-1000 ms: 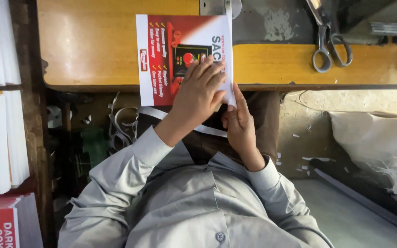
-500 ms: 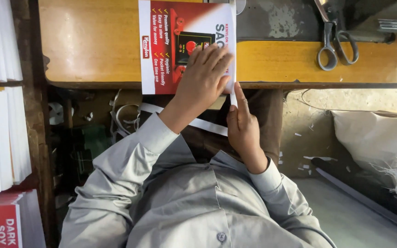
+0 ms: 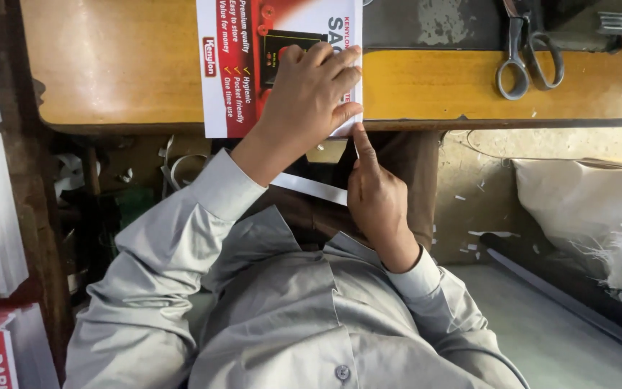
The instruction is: The person repeatedly aligns a white plastic strip along the edge of printed sachet sheets and feeds them through a sewing machine to stitch the edges. They handle multiple sachet designs one at a time, guiding the strip and sheet under the needle, then removing the stitched piece and repeating the process.
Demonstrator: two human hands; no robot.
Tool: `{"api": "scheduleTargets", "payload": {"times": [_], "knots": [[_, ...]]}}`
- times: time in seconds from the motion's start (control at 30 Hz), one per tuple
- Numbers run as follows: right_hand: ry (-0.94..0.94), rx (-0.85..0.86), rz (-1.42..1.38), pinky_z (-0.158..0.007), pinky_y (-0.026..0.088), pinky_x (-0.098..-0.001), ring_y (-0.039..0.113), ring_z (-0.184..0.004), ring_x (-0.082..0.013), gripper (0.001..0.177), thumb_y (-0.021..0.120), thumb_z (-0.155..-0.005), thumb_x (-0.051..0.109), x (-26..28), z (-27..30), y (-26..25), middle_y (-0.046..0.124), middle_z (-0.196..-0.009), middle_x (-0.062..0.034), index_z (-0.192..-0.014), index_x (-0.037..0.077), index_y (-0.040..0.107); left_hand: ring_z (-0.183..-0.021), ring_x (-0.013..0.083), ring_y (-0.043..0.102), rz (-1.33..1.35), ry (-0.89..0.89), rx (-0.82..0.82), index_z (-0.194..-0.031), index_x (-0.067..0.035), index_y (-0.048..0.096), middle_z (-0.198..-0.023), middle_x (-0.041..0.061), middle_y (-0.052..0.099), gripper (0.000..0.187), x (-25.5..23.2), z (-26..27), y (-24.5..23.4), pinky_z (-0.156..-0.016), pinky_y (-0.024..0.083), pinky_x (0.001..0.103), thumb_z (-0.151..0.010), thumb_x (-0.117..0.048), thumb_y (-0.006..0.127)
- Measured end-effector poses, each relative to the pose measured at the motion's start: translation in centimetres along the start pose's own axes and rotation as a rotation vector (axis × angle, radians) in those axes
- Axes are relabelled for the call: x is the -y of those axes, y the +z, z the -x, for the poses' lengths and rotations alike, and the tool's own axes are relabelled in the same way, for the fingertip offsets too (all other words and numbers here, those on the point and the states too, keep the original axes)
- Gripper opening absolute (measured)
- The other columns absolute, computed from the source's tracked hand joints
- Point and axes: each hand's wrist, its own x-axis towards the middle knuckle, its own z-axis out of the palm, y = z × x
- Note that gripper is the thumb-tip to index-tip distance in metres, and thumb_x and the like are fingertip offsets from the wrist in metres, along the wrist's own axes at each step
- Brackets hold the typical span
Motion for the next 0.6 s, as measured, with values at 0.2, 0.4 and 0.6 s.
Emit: {"api": "scheduleTargets", "payload": {"times": [0.2,0.4,0.6], "knots": [[-0.048,-0.035,-0.012,-0.05,0.044,-0.0442,0.054,-0.053,-0.0271,0.062,0.051,-0.104,0.001,0.5,-1.0,-0.3,0.064,-0.076,-0.0018,-0.165,0.008,0.046,-0.12,0.0263,0.057,0.004,0.021,0.002,-0.131,-0.018,0.076,-0.147,-0.001,0.065,0.047,1.4,-0.9,1.1,-0.09,0.045,0.047,-0.102,-0.055,0.077],[-0.009,-0.031,-0.035,-0.052,0.046,-0.0461,0.055,-0.05,-0.0293,0.058,0.051,-0.104,0.005,0.2,-3.1,-1.4,0.07,-0.072,-0.0076,-0.16,0.018,0.058,-0.134,0.034,0.058,0.168,0.155,0.035,-0.117,-0.013,0.077,-0.144,0.012,0.067,0.018,2.0,-0.6,0.6,-0.105,0.044,0.053,-0.109,-0.028,0.072],[-0.023,0.038,-0.053,-0.047,0.043,-0.0463,0.057,-0.045,-0.0322,0.051,0.051,-0.106,0.006,0.8,-5.7,-2.4,0.068,-0.067,-0.012,-0.156,0.011,0.06,-0.141,0.0416,0.054,0.343,0.187,0.125,-0.128,-0.012,0.078,-0.145,0.015,0.067,0.029,2.9,-0.3,0.5,-0.113,0.041,0.059,-0.1,-0.007,0.073]]}}
